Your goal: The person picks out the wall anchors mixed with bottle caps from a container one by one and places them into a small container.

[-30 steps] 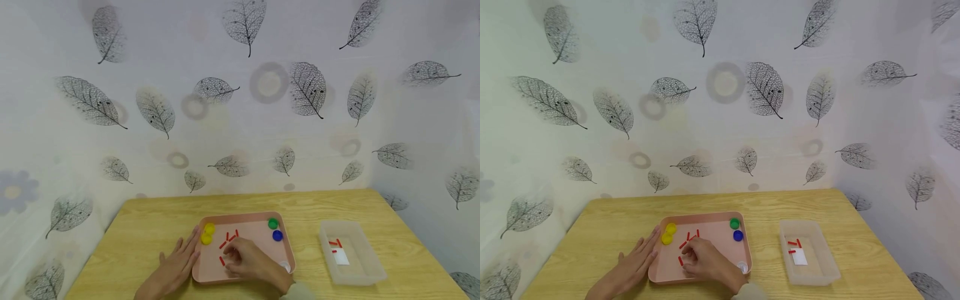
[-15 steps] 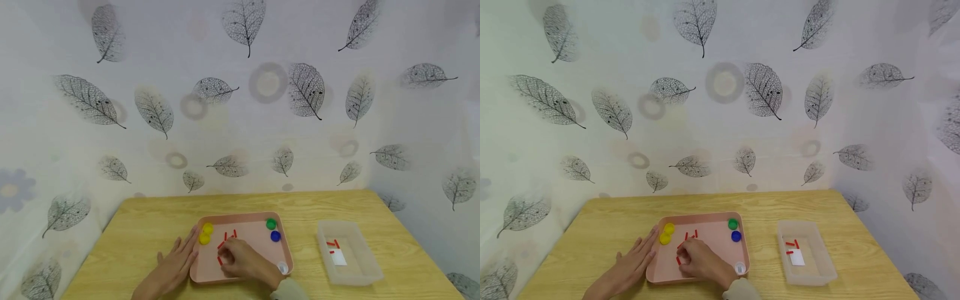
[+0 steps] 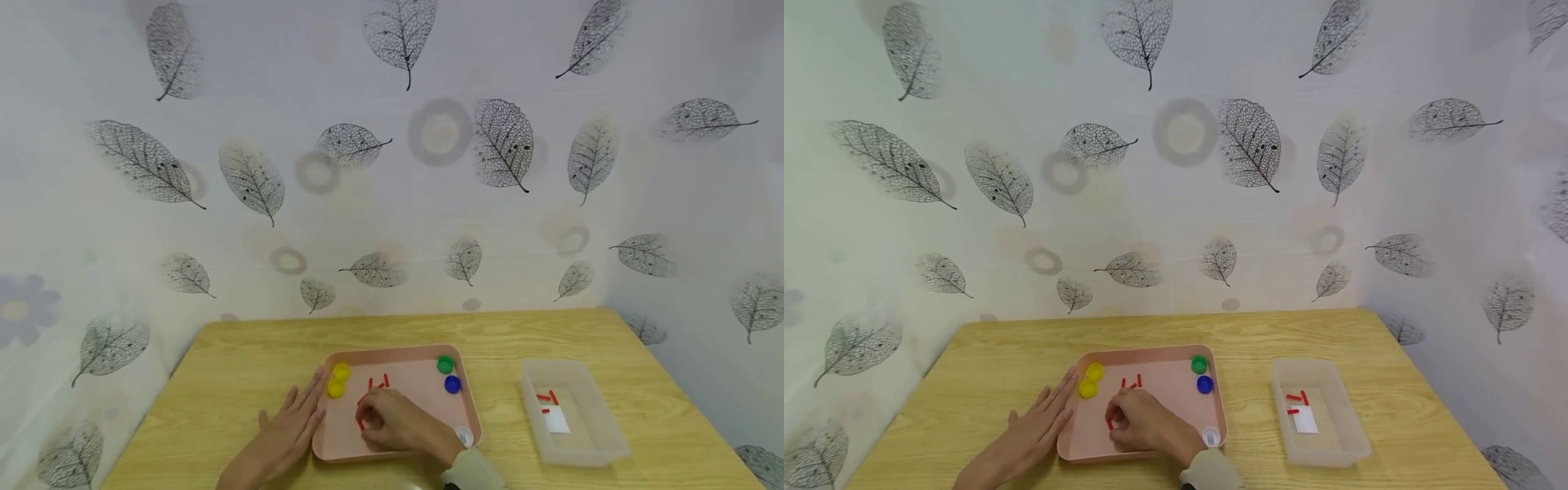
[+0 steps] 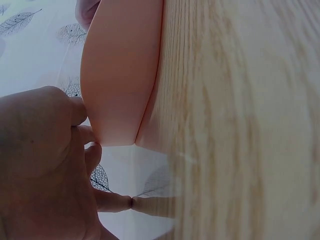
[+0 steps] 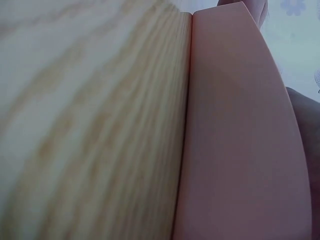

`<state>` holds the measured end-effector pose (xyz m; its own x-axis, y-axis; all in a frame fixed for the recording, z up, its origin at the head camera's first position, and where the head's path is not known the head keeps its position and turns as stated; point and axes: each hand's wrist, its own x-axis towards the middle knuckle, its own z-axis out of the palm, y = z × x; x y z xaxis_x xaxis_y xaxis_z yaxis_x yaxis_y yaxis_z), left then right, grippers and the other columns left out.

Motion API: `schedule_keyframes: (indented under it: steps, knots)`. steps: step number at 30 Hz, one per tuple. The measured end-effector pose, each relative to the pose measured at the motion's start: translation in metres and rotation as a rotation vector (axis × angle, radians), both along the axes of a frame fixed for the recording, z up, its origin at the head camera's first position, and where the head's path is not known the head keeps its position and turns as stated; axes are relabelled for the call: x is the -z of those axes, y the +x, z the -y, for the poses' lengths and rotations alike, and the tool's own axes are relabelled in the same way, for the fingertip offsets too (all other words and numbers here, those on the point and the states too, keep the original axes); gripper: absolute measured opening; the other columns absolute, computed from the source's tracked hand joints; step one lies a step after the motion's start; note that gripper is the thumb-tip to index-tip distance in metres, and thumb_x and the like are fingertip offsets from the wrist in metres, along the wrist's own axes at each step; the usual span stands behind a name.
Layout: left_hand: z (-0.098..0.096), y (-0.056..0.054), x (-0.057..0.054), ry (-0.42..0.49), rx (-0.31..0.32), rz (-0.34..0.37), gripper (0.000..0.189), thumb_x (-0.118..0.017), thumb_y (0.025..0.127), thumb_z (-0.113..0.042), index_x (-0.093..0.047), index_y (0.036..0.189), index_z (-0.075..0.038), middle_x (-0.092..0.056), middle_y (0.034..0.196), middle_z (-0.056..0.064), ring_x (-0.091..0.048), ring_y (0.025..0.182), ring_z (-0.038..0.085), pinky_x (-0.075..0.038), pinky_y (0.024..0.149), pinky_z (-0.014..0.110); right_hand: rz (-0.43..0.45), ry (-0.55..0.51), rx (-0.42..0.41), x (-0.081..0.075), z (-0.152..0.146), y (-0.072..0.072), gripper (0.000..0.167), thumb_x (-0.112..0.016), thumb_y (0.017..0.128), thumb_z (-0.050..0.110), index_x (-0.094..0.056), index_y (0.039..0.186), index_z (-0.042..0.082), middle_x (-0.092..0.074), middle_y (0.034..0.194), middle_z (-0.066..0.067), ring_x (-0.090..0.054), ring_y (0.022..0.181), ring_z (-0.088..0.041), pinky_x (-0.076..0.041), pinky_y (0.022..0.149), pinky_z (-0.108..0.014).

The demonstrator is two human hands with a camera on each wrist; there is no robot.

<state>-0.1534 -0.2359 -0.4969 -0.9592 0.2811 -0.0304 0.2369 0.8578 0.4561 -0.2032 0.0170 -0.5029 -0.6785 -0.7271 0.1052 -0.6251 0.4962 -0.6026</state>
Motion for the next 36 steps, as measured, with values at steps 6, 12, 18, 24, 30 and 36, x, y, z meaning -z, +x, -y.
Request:
schedule_keyframes:
  steps: [6,12,18,24,30,36]
  knots:
    - [0.0,-0.001,0.001,-0.001,0.002,0.0,0.057,-0.028,0.113,-0.045,-0.014,0.166,-0.031,-0.009,0.171,-0.01,-0.026,0.147,0.053,-0.008,0.091,0.094,0.006,0.004,0.008,0.0,0.002,-0.001,0.02,-0.08,0.088,0.015,-0.071,0.105,0.012,-0.063,0.094,0.013,-0.054,0.085,0.003,-0.049,0.082,-0.017]
    - [-0.001,0.0,0.002,0.005,-0.001,-0.002,0.057,-0.029,0.113,-0.045,-0.014,0.166,-0.031,-0.01,0.171,-0.009,-0.026,0.147,0.052,-0.009,0.091,0.094,-0.001,0.002,0.011,0.0,0.001,0.002,0.02,-0.081,0.088,0.015,-0.071,0.104,0.012,-0.062,0.093,0.013,-0.053,0.084,0.003,-0.048,0.081,-0.016]
    - [-0.001,0.001,0.0,-0.004,-0.004,-0.008,0.057,-0.03,0.113,-0.044,-0.015,0.166,-0.031,-0.009,0.171,-0.01,-0.026,0.148,0.051,-0.01,0.092,0.094,-0.016,-0.025,0.011,-0.002,0.0,0.004,0.019,-0.081,0.088,0.015,-0.071,0.103,0.011,-0.062,0.092,0.011,-0.054,0.083,0.002,-0.048,0.079,-0.016]
    - [-0.001,0.002,0.0,-0.003,-0.012,0.002,0.057,-0.029,0.113,-0.045,-0.015,0.166,-0.031,-0.01,0.171,-0.01,-0.027,0.148,0.051,-0.009,0.092,0.094,0.034,-0.065,0.014,-0.002,-0.002,0.006,0.018,-0.079,0.09,0.014,-0.071,0.105,0.01,-0.061,0.092,0.013,-0.055,0.082,0.002,-0.049,0.076,-0.015]
    - [-0.002,0.006,-0.002,0.0,-0.017,0.003,0.057,-0.03,0.113,-0.044,-0.016,0.166,-0.029,-0.012,0.171,-0.008,-0.026,0.147,0.052,-0.01,0.092,0.093,0.008,-0.085,0.019,-0.004,-0.005,0.01,0.017,-0.078,0.091,0.012,-0.072,0.106,0.008,-0.061,0.091,0.011,-0.055,0.081,0.002,-0.05,0.075,-0.014]
    - [-0.002,0.003,-0.002,-0.008,-0.022,0.01,0.057,-0.03,0.113,-0.046,-0.015,0.166,-0.031,-0.011,0.171,-0.01,-0.025,0.149,0.05,-0.01,0.093,0.093,-0.048,-0.11,0.029,-0.011,-0.012,0.013,0.017,-0.078,0.09,0.01,-0.071,0.105,0.008,-0.063,0.091,0.008,-0.056,0.082,0.001,-0.049,0.074,-0.014]
